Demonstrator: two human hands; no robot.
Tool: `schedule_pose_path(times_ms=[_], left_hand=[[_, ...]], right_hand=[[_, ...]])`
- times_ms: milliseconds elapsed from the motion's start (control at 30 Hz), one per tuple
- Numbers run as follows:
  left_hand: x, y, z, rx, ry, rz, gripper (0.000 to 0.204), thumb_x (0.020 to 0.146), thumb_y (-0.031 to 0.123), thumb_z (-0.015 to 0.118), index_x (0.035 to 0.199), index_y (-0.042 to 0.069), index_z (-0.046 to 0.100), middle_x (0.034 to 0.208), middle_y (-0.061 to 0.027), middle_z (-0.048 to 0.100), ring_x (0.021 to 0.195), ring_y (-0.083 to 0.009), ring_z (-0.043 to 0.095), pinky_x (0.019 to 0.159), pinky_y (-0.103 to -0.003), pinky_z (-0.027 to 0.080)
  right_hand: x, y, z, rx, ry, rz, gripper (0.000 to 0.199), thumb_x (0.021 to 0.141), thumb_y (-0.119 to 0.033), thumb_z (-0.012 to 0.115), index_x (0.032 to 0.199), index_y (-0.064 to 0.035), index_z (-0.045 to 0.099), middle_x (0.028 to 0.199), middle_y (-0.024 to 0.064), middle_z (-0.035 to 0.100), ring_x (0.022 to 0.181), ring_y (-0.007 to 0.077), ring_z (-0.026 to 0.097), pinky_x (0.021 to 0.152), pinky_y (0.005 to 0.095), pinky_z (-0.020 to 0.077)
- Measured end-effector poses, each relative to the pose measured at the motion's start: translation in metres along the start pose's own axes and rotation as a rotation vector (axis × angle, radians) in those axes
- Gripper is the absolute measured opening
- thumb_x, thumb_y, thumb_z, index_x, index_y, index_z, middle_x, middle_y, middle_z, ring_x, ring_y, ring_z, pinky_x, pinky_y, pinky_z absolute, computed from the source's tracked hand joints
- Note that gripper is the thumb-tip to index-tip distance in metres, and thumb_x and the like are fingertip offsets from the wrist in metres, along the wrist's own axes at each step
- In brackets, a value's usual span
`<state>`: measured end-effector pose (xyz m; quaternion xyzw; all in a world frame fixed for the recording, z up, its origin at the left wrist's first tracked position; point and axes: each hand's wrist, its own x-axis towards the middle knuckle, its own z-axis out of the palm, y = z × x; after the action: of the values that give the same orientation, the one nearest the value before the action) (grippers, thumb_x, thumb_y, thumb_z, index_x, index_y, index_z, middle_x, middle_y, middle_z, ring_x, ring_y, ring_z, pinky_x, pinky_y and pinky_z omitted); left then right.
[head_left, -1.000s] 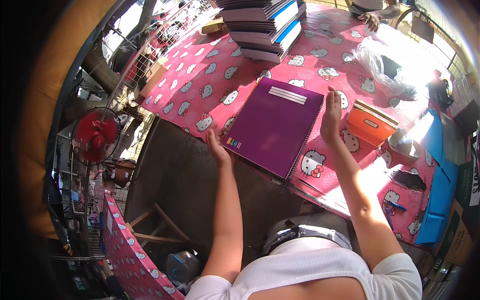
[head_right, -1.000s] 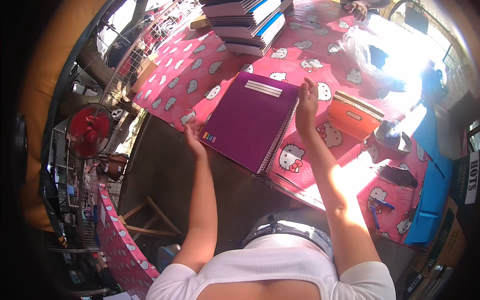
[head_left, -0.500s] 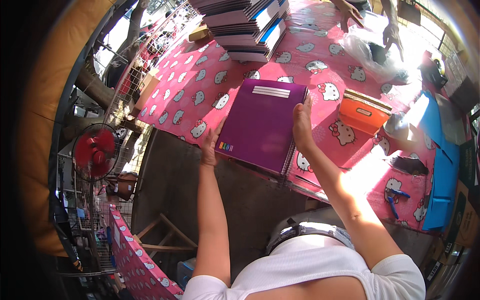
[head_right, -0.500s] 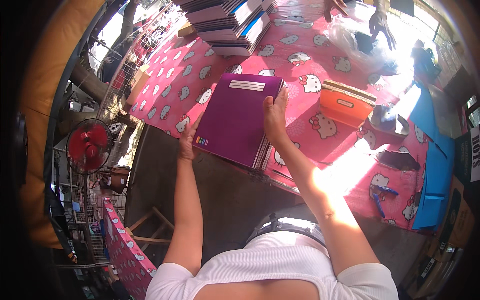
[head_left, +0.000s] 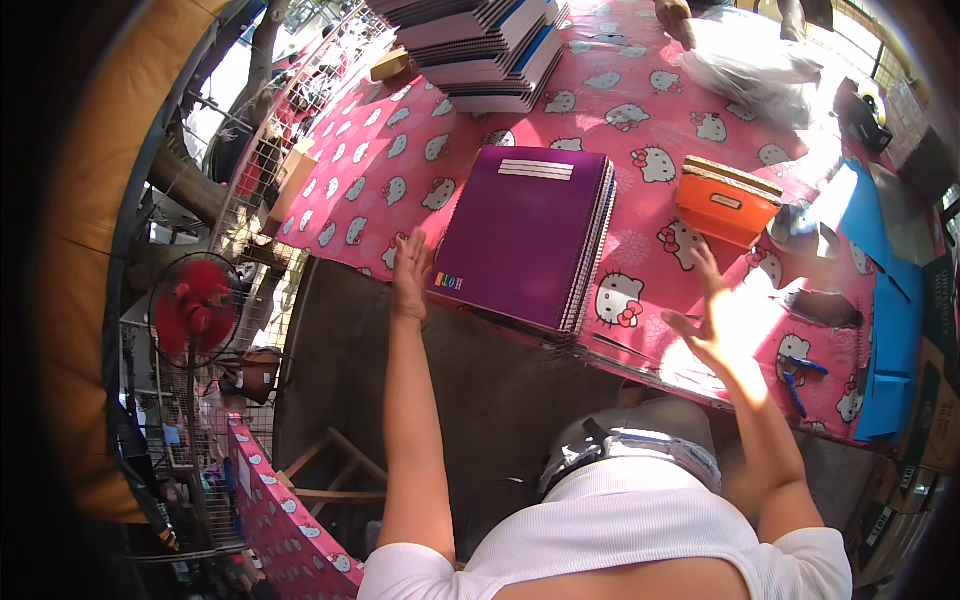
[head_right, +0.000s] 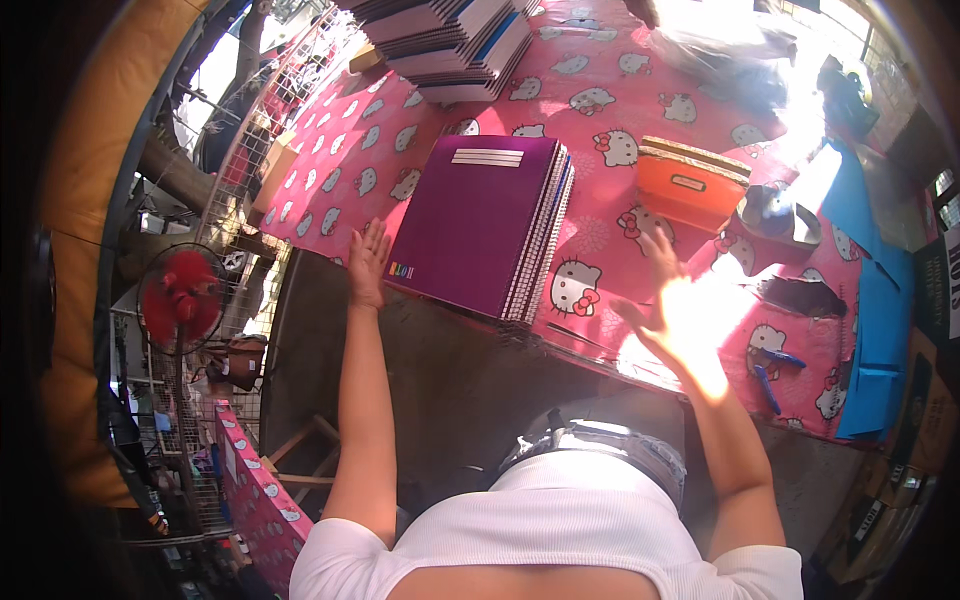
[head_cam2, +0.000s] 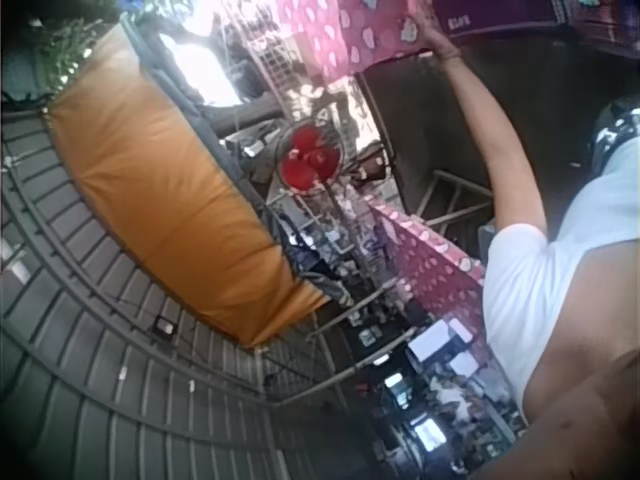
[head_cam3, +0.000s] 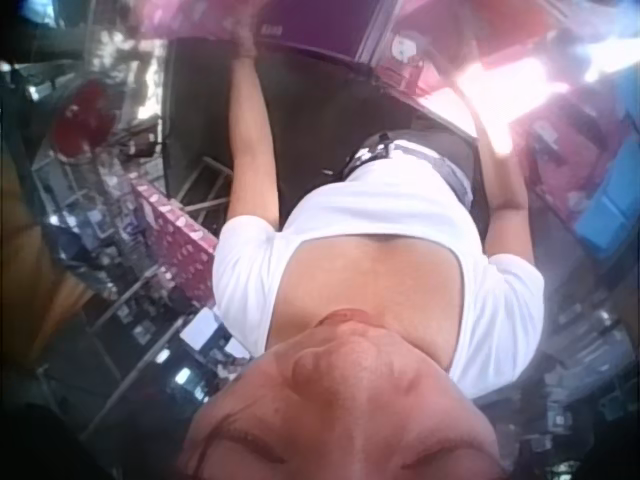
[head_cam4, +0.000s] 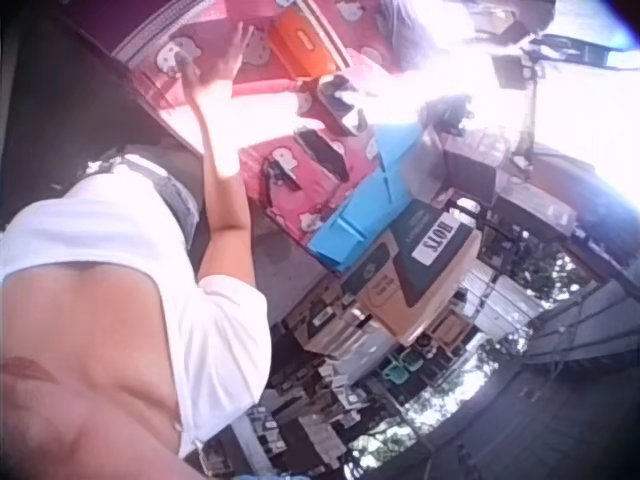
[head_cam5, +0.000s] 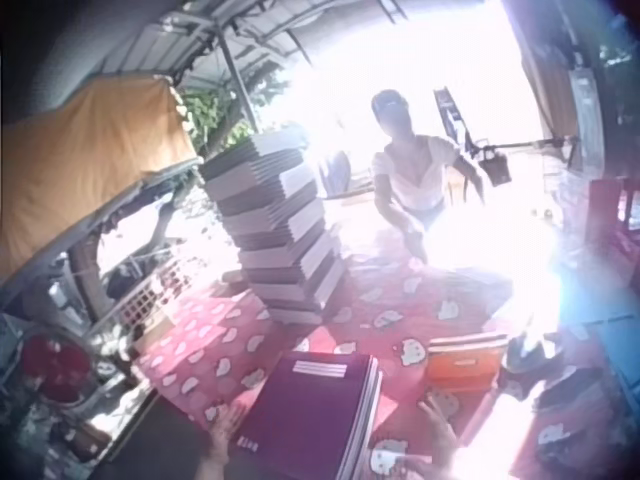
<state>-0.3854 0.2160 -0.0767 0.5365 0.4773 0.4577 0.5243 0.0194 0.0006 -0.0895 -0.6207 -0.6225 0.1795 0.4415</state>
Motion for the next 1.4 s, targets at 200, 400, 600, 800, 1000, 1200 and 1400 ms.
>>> schedule_pose_path(times_ms=[200,400,600,800,1000,1200,1400], left_hand=[[-0.075,0.042,0.054,0.272,0.334,0.343,0.034,0.092,0.019,0.061,0.119,0.003,0.051,0.113,-0.0056,0.054,0.103,-0.0094,0.049,0.089,-0.024,0.042],[-0.157,0.085,0.117,0.7,-0.143,0.151,0.023,0.082,0.02,0.075,0.091,0.003,0.062,0.065,-0.0002,0.057,0.056,-0.0072,0.052,0.055,-0.022,0.045],[-0.165,0.07,0.155,0.986,-0.253,0.024,0.041,0.085,0.036,0.069,0.098,-0.003,0.065,0.071,-0.0121,0.066,0.06,-0.0176,0.064,0.061,-0.028,0.051],[-0.163,0.055,0.167,1.101,-0.193,0.042,0.034,0.089,0.033,0.06,0.086,-0.001,0.064,0.067,-0.0153,0.065,0.063,-0.0303,0.066,0.061,-0.038,0.05],[-0.164,0.05,0.168,1.074,-0.144,0.099,0.029,0.089,0.027,0.058,0.081,0.0,0.063,0.064,-0.017,0.063,0.062,-0.0343,0.064,0.06,-0.041,0.048],[-0.163,0.05,0.169,1.093,-0.164,0.098,0.027,0.089,0.024,0.059,0.08,-0.001,0.063,0.063,-0.0177,0.062,0.058,-0.034,0.063,0.056,-0.04,0.047],[-0.162,0.039,0.165,0.997,-0.131,0.142,0.023,0.088,0.018,0.06,0.078,-0.003,0.062,0.059,-0.0171,0.06,0.053,-0.0299,0.062,0.052,-0.038,0.046]], right_hand=[[-0.163,0.064,-0.13,-0.703,-0.033,0.56,0.085,0.073,-0.03,0.074,0.143,-0.0084,0.031,0.149,0.0176,0.028,0.136,0.0361,0.027,0.108,0.0614,0.017],[-0.176,0.073,-0.13,-0.827,-0.022,0.444,0.062,0.084,-0.022,0.062,0.139,-0.0071,0.037,0.14,0.0173,0.037,0.132,0.0355,0.031,0.108,0.0568,0.0211],[-0.101,0.041,-0.085,-0.463,-0.16,0.284,0.042,0.086,-0.017,0.059,0.124,-0.0022,0.047,0.116,0.0204,0.051,0.109,0.0361,0.049,0.091,0.0395,0.043],[-0.007,-0.052,0.015,-0.415,-0.287,-0.183,0.045,0.079,-0.046,0.068,0.105,-0.0111,0.056,0.095,0.0109,0.055,0.094,0.0265,0.055,0.09,0.054,0.0391],[0.012,-0.059,0.035,-0.566,-0.193,-0.402,0.044,0.079,-0.048,0.066,0.109,-0.0168,0.057,0.103,0.0088,0.055,0.104,0.0274,0.053,0.099,0.0649,0.0317],[0.016,-0.063,0.042,-0.536,-0.179,-0.44,0.044,0.078,-0.047,0.068,0.109,-0.0182,0.057,0.105,0.0096,0.055,0.105,0.0275,0.052,0.099,0.0649,0.0307],[0.01,-0.057,0.04,-0.522,-0.102,-0.444,0.044,0.076,-0.047,0.069,0.108,-0.0193,0.056,0.104,0.0086,0.054,0.106,0.0268,0.051,0.1,0.0637,0.03]])
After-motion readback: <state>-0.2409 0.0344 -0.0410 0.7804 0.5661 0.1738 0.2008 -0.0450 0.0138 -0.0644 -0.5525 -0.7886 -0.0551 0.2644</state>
